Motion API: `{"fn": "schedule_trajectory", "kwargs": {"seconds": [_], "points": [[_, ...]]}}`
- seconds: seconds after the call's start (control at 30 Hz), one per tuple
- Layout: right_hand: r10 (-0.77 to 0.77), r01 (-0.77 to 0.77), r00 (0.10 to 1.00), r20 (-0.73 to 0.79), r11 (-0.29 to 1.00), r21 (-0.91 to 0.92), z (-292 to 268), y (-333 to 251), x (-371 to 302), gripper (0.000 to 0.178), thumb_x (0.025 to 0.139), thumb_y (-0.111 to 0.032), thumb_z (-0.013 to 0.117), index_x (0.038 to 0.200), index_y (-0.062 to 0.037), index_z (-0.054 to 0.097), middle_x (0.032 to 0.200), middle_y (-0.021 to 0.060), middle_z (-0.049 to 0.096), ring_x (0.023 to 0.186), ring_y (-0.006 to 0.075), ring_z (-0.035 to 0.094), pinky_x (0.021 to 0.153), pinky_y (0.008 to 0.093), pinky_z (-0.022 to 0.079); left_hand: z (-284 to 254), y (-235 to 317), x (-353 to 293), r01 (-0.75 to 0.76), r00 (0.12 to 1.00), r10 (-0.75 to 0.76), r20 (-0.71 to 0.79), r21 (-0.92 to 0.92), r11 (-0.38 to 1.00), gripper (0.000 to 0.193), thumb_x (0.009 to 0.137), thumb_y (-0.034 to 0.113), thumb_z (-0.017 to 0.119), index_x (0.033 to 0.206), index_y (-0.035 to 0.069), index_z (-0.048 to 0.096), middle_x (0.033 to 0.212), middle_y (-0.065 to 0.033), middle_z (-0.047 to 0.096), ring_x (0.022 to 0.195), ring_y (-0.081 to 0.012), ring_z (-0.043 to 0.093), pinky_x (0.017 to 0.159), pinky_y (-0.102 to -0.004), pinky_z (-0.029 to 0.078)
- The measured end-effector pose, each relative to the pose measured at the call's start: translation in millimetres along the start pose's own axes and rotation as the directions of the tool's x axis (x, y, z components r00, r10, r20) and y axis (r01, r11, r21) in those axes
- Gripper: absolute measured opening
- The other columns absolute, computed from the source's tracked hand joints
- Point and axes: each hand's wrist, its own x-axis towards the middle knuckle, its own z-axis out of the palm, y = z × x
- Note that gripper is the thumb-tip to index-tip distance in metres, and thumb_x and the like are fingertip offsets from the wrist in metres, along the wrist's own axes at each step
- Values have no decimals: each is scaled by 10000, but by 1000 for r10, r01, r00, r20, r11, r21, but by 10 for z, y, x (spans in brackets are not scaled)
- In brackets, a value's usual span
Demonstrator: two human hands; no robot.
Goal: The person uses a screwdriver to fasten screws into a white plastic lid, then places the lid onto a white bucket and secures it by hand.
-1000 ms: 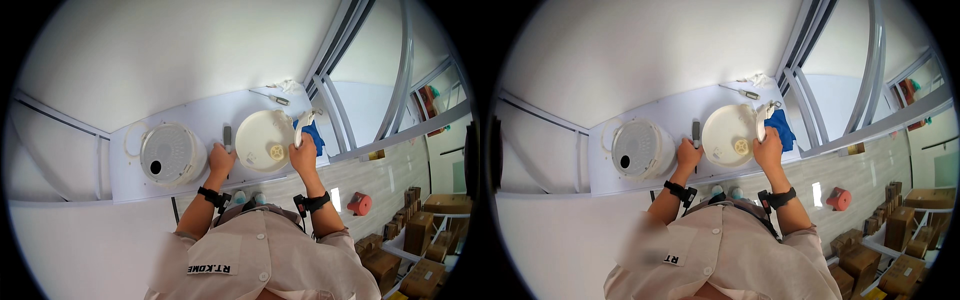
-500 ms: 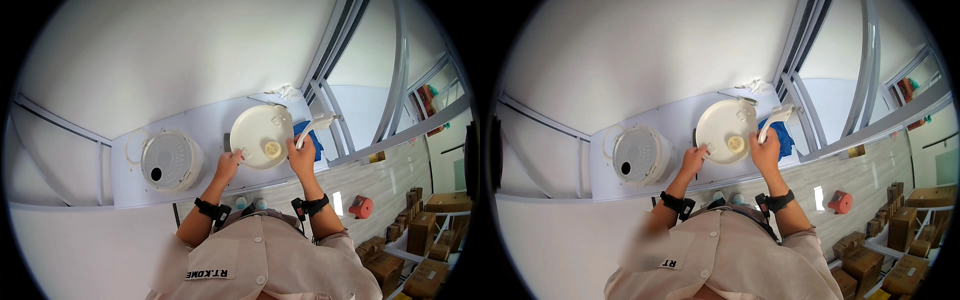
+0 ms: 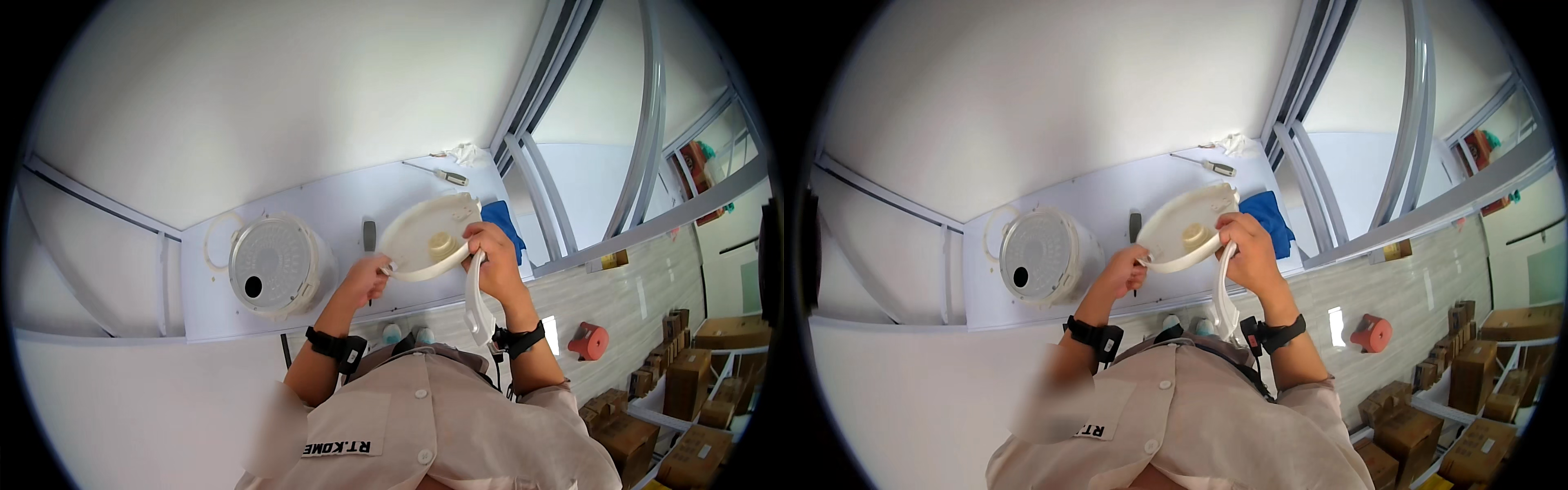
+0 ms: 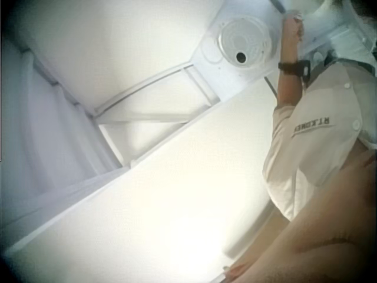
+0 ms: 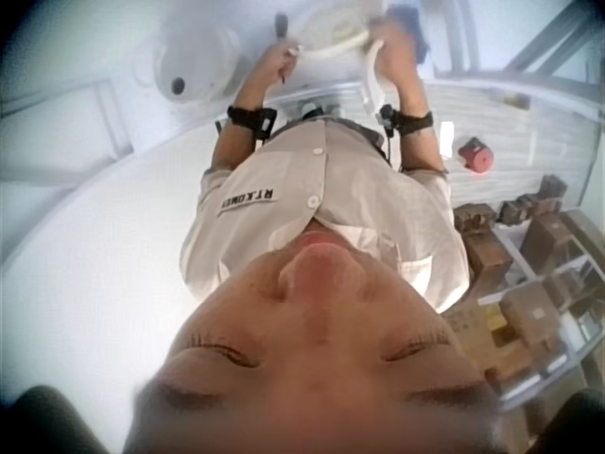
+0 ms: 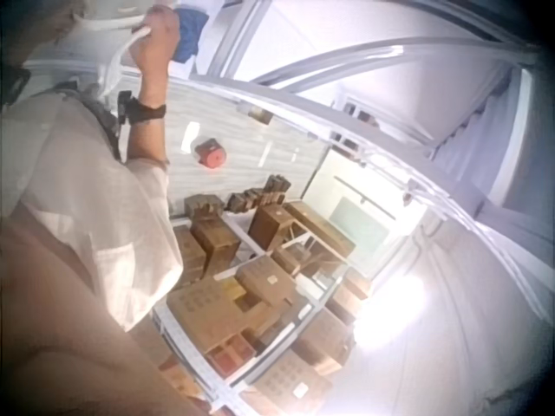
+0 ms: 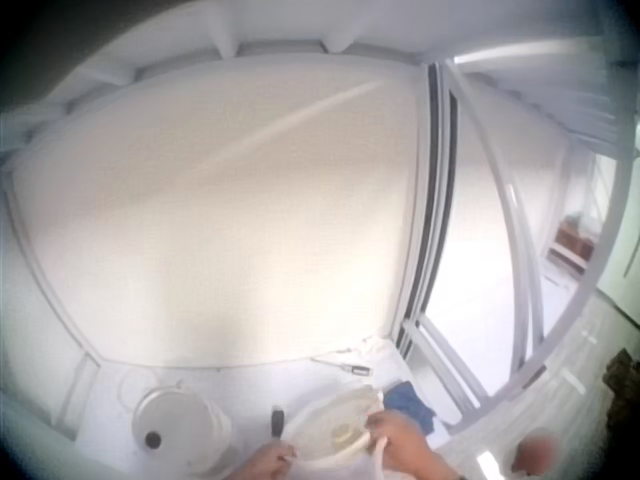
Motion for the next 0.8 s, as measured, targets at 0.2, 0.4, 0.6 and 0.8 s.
{"fn": "schedule_trajectory", "kwargs": {"seconds": [0.2, 0.4, 0.6, 0.8], "points": [[209, -222, 975, 78, 934, 280, 71, 127, -76, 451, 759, -25, 918, 862, -84, 483, 948, 89, 614, 782, 208, 591, 684, 348, 513, -227, 59, -11, -433, 900, 428, -80, -53, 900, 603, 1087, 647, 442, 840, 115, 581, 588, 72, 333, 493, -62, 279, 460, -256, 214], [467, -548, 832, 299, 609, 574, -5, 263, -62, 473, 822, -119, 918, 910, -116, 453, 889, 31, 579, 701, 121, 569, 610, 264, 493, -235, 5, -19, -765, 596, 787, -156, 186, 616, 486, 1082, 457, 591, 1038, -1, 747, 723, 52, 483, 582, -64, 405, 539, -250, 331], [689, -709, 639, 342, 354, 610, 107, 353, -55, 432, 864, -290, 903, 872, -99, 516, 749, 9, 594, 585, 121, 597, 552, 275, 507, -138, 82, -179, -877, 467, 866, 178, 215, 429, 275, 999, 203, 725, 1089, -52, 774, 928, -49, 740, 769, -123, 647, 727, -287, 514], [564, -565, 825, 44, 824, 44, 275, 359, -42, 605, 872, -569, 836, 950, 6, 668, 752, 122, 678, 644, 261, 663, 638, 407, 528, -108, -31, -121, -666, 746, 665, 32, 20, 746, 201, 936, 84, 750, 1061, -71, 776, 964, -128, 783, 848, -183, 731, 758, -335, 589]]}}
